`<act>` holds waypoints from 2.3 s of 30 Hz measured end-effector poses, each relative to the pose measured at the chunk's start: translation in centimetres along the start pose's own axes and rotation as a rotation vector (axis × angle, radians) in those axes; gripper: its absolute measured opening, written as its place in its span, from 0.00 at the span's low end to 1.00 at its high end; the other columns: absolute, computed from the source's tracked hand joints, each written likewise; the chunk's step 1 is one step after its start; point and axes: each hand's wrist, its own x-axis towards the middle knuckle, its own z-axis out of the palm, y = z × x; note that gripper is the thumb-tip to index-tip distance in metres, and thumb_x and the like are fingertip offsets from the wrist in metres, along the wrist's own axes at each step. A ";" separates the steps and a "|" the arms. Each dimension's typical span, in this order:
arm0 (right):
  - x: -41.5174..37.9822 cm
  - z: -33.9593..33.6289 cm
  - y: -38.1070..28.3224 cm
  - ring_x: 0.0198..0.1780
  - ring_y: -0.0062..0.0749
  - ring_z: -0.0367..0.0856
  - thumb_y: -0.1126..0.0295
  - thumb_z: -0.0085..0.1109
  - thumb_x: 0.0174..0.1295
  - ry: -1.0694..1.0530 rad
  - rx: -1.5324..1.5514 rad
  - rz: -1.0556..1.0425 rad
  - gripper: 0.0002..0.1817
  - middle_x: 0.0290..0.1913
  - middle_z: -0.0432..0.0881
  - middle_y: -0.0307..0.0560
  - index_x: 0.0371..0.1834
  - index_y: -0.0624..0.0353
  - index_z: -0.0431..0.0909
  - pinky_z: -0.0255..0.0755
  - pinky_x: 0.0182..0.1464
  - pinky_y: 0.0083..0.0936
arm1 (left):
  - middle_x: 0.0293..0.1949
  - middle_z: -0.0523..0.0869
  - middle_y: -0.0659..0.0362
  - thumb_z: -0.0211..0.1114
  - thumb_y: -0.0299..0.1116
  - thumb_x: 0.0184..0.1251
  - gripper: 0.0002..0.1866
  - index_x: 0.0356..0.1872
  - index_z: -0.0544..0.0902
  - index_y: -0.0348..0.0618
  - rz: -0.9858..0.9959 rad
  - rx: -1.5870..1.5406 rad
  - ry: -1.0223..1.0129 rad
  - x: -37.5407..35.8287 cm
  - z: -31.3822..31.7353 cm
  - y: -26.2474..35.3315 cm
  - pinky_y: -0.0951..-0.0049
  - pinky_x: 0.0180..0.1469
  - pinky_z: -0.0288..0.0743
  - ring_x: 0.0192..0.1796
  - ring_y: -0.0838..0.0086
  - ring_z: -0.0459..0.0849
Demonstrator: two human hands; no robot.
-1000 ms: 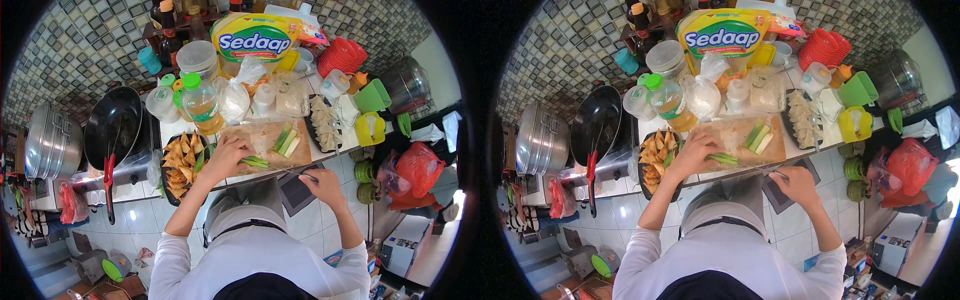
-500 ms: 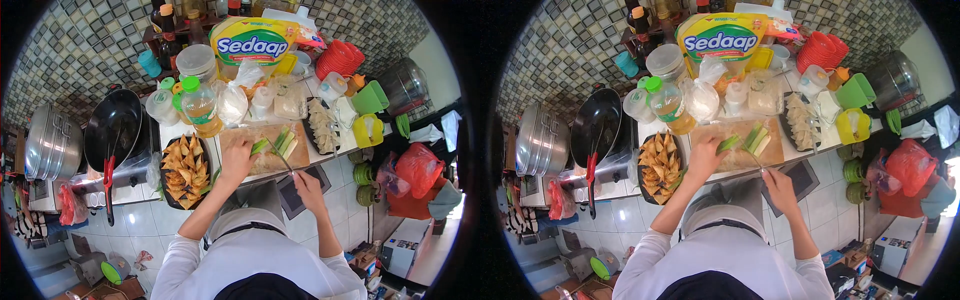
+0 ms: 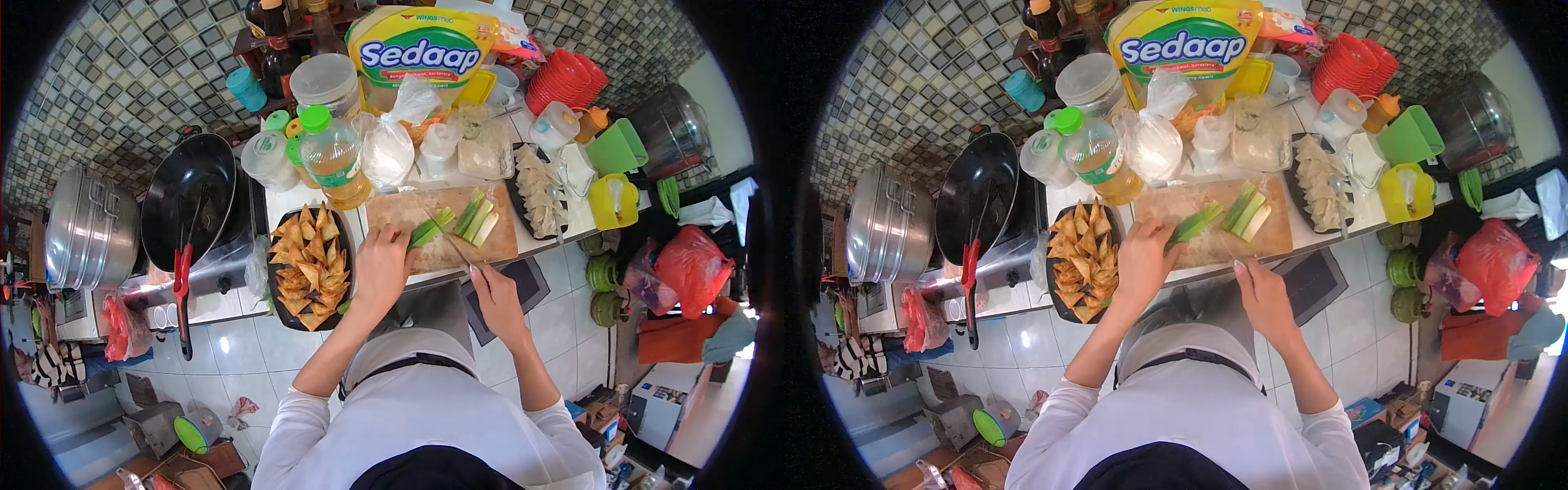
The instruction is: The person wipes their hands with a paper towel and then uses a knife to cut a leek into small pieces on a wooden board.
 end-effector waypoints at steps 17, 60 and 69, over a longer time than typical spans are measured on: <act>-1.2 -2.6 1.0 0.19 0.09 0.58 0.63 0.47 0.72 0.209 0.173 0.294 0.16 0.20 0.65 0.31 0.48 0.64 0.79 0.52 0.18 0.13 | 0.35 0.79 0.52 0.70 0.37 0.54 0.17 0.43 0.83 0.38 -0.024 -0.118 0.041 2.9 3.1 2.3 0.60 0.42 0.76 0.39 0.58 0.80; 0.6 -0.7 -0.6 0.36 0.64 0.76 0.70 0.49 0.68 0.006 -0.033 0.080 0.11 0.32 0.77 0.66 0.45 0.68 0.75 0.70 0.37 0.40 | 0.30 0.78 0.55 0.70 0.34 0.53 0.10 0.34 0.85 0.41 -0.044 -0.143 0.077 2.9 3.2 1.9 0.61 0.36 0.74 0.35 0.59 0.80; 1.3 -0.1 -0.6 0.34 0.65 0.76 0.69 0.51 0.68 0.009 -0.119 0.070 0.10 0.29 0.78 0.65 0.41 0.66 0.75 0.69 0.34 0.46 | 0.29 0.77 0.56 0.70 0.32 0.53 0.07 0.31 0.84 0.41 0.003 -0.160 0.098 2.9 4.0 1.5 0.61 0.35 0.73 0.34 0.60 0.79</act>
